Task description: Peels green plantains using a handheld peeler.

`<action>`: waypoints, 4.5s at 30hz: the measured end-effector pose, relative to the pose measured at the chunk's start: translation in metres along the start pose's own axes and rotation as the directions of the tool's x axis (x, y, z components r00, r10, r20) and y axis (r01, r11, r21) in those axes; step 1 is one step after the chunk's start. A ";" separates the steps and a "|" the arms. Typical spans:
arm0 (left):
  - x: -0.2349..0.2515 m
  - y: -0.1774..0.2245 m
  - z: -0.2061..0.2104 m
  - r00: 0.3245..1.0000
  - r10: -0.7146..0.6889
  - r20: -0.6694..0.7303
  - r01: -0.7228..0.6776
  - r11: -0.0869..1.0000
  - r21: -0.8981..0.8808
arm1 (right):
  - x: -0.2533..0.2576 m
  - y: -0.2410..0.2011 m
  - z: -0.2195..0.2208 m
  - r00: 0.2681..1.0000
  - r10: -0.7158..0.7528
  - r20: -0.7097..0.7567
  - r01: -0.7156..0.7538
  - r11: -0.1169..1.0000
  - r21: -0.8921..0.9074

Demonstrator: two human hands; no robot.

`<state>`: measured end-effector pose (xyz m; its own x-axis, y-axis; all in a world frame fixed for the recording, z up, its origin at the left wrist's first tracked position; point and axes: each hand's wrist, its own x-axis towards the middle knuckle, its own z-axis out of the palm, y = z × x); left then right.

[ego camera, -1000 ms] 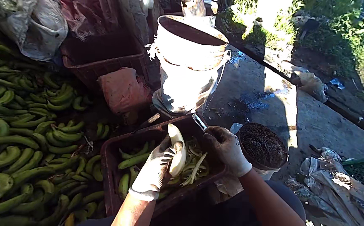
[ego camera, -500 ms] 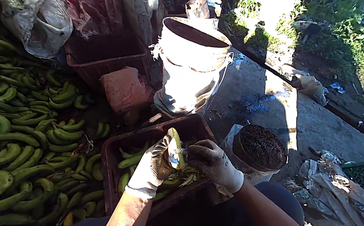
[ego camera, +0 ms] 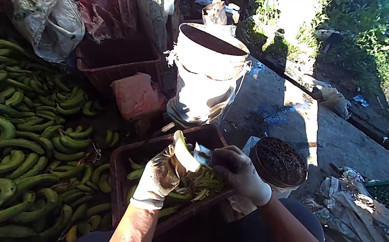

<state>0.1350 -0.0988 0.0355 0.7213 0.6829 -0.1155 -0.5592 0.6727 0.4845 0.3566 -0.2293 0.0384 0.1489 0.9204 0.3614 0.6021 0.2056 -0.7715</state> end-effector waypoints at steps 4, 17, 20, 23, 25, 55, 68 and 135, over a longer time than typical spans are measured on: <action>-0.005 0.000 0.000 0.992 -0.060 0.110 0.050 0.995 0.089 | -0.008 0.000 0.009 0.985 -0.141 0.095 0.147 0.987 -0.057; -0.013 -0.006 0.018 0.969 -0.139 0.205 0.052 0.924 0.379 | 0.025 0.041 -0.013 0.868 0.487 -0.101 -0.485 0.874 0.044; -0.013 -0.003 0.015 0.962 -0.146 0.232 0.027 0.892 0.451 | 0.015 0.012 -0.006 0.953 0.252 -0.166 -0.246 0.968 0.056; -0.016 -0.002 0.019 0.958 -0.167 0.235 0.013 0.840 0.543 | 0.009 -0.005 -0.003 0.983 0.111 -0.148 -0.121 0.991 -0.060; -0.020 -0.002 0.023 0.966 -0.150 0.212 0.002 0.820 0.573 | 0.013 0.003 -0.003 0.961 0.241 -0.137 -0.252 0.965 -0.069; -0.065 0.141 -0.012 0.548 0.823 -0.149 -0.536 0.482 0.693 | 0.051 0.014 0.204 0.660 0.597 0.455 -0.468 0.801 -0.372; -0.046 0.112 -0.018 0.900 0.433 0.055 -0.085 0.052 0.995 | 0.030 0.042 0.167 0.786 0.586 0.196 -0.591 0.806 -0.036; 0.013 -0.027 0.001 0.936 0.263 -0.232 -0.160 0.908 0.387 | -0.004 -0.010 0.031 0.986 0.162 0.051 -0.161 0.987 -0.014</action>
<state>0.1597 -0.1084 0.0215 0.4334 0.8827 -0.1818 -0.4652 0.3918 0.7938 0.3257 -0.2247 0.0288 0.2042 0.9572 0.2050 0.5809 0.0501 -0.8124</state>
